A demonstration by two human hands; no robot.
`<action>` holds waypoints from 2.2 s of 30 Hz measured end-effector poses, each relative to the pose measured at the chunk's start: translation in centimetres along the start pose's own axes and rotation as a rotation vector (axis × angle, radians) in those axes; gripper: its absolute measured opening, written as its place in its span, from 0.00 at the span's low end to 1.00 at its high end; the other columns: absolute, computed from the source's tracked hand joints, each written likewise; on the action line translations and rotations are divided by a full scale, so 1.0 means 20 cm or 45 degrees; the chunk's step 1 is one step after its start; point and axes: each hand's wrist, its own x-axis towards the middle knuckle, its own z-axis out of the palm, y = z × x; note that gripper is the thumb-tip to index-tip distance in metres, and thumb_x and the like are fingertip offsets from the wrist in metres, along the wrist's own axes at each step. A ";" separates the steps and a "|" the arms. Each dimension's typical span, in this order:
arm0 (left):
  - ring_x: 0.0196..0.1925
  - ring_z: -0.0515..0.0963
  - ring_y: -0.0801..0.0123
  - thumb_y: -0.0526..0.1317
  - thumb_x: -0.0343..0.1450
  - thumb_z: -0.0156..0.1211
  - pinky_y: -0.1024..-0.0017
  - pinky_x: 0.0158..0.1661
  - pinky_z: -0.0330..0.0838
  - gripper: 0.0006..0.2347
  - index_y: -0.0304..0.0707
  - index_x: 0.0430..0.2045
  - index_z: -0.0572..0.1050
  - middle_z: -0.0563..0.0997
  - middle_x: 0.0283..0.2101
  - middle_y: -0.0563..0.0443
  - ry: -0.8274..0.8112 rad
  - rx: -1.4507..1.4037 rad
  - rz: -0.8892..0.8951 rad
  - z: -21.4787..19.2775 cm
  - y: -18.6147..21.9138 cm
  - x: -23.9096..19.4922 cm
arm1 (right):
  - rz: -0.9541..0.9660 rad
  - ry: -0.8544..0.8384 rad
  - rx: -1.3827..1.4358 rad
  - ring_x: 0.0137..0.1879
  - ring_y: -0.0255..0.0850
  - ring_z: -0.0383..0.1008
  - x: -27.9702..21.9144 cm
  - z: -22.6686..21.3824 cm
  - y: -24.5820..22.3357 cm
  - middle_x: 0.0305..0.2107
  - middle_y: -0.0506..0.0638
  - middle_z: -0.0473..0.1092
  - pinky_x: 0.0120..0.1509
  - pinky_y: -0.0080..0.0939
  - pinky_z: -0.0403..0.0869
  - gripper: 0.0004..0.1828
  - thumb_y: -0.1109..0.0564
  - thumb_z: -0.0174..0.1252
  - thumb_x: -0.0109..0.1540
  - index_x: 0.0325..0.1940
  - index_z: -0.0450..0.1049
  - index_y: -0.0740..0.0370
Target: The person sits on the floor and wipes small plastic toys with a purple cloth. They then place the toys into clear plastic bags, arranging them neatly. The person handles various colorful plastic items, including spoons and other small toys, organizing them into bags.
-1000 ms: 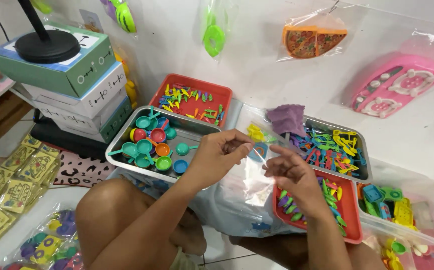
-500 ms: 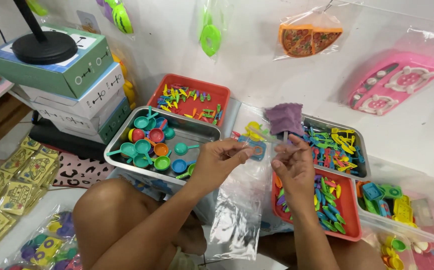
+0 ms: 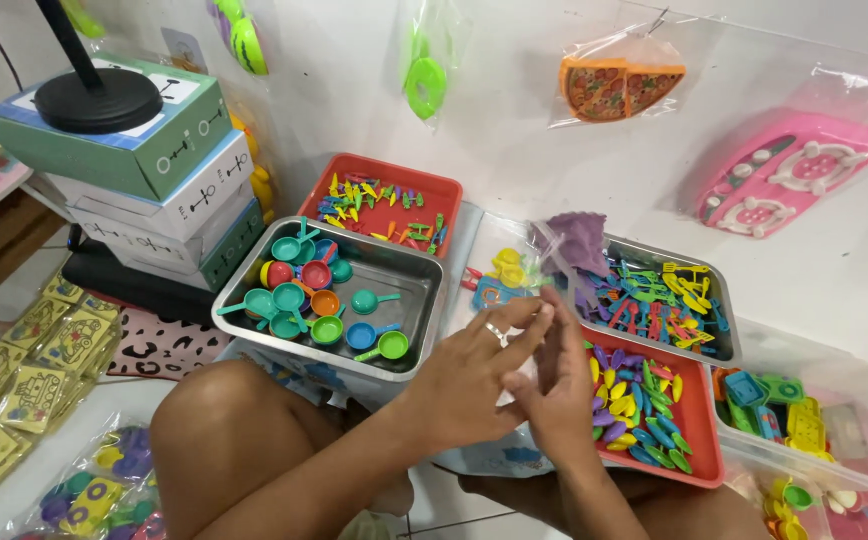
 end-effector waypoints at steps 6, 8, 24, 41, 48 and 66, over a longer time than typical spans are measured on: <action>0.55 0.80 0.50 0.41 0.72 0.60 0.56 0.55 0.77 0.16 0.31 0.52 0.72 0.78 0.52 0.36 0.318 -0.091 0.249 -0.09 -0.02 0.04 | 0.127 0.315 0.313 0.35 0.43 0.76 0.03 -0.21 0.13 0.37 0.56 0.77 0.47 0.41 0.78 0.12 0.61 0.58 0.66 0.52 0.77 0.68; 0.74 0.61 0.51 0.56 0.63 0.72 0.58 0.67 0.66 0.44 0.38 0.69 0.53 0.59 0.70 0.39 0.443 -0.207 -0.224 -0.05 -0.03 0.03 | 0.298 0.249 0.394 0.42 0.43 0.81 0.02 -0.29 0.15 0.36 0.57 0.79 0.49 0.38 0.80 0.12 0.62 0.59 0.65 0.52 0.78 0.69; 0.28 0.87 0.66 0.38 0.72 0.65 0.87 0.20 0.68 0.07 0.32 0.36 0.83 0.87 0.32 0.37 0.292 -1.262 -0.999 -0.18 -0.35 0.05 | 0.197 -0.462 -1.635 0.52 0.57 0.77 0.45 -0.29 0.48 0.40 0.55 0.75 0.54 0.56 0.71 0.26 0.44 0.73 0.53 0.45 0.68 0.54; 0.29 0.85 0.71 0.41 0.72 0.63 0.87 0.22 0.70 0.09 0.33 0.34 0.83 0.87 0.31 0.43 0.224 -1.163 -1.131 -0.17 -0.33 0.07 | 0.786 -0.565 -1.039 0.35 0.52 0.76 0.54 -0.34 0.17 0.22 0.53 0.71 0.45 0.50 0.71 0.30 0.32 0.71 0.48 0.29 0.75 0.60; 0.29 0.87 0.68 0.42 0.71 0.66 0.85 0.23 0.71 0.08 0.36 0.30 0.84 0.87 0.29 0.41 0.203 -1.085 -1.078 -0.03 -0.37 0.03 | 0.457 0.148 -0.340 0.31 0.34 0.71 0.41 -0.43 0.21 0.25 0.45 0.73 0.39 0.35 0.71 0.22 0.47 0.80 0.48 0.38 0.78 0.56; 0.28 0.80 0.70 0.35 0.67 0.70 0.76 0.31 0.74 0.04 0.37 0.32 0.86 0.83 0.27 0.44 0.048 -0.853 -0.616 -0.03 -0.18 0.05 | -0.086 0.194 0.161 0.43 0.36 0.81 0.17 -0.52 0.09 0.35 0.52 0.78 0.49 0.35 0.80 0.43 0.74 0.66 0.50 0.69 0.64 0.62</action>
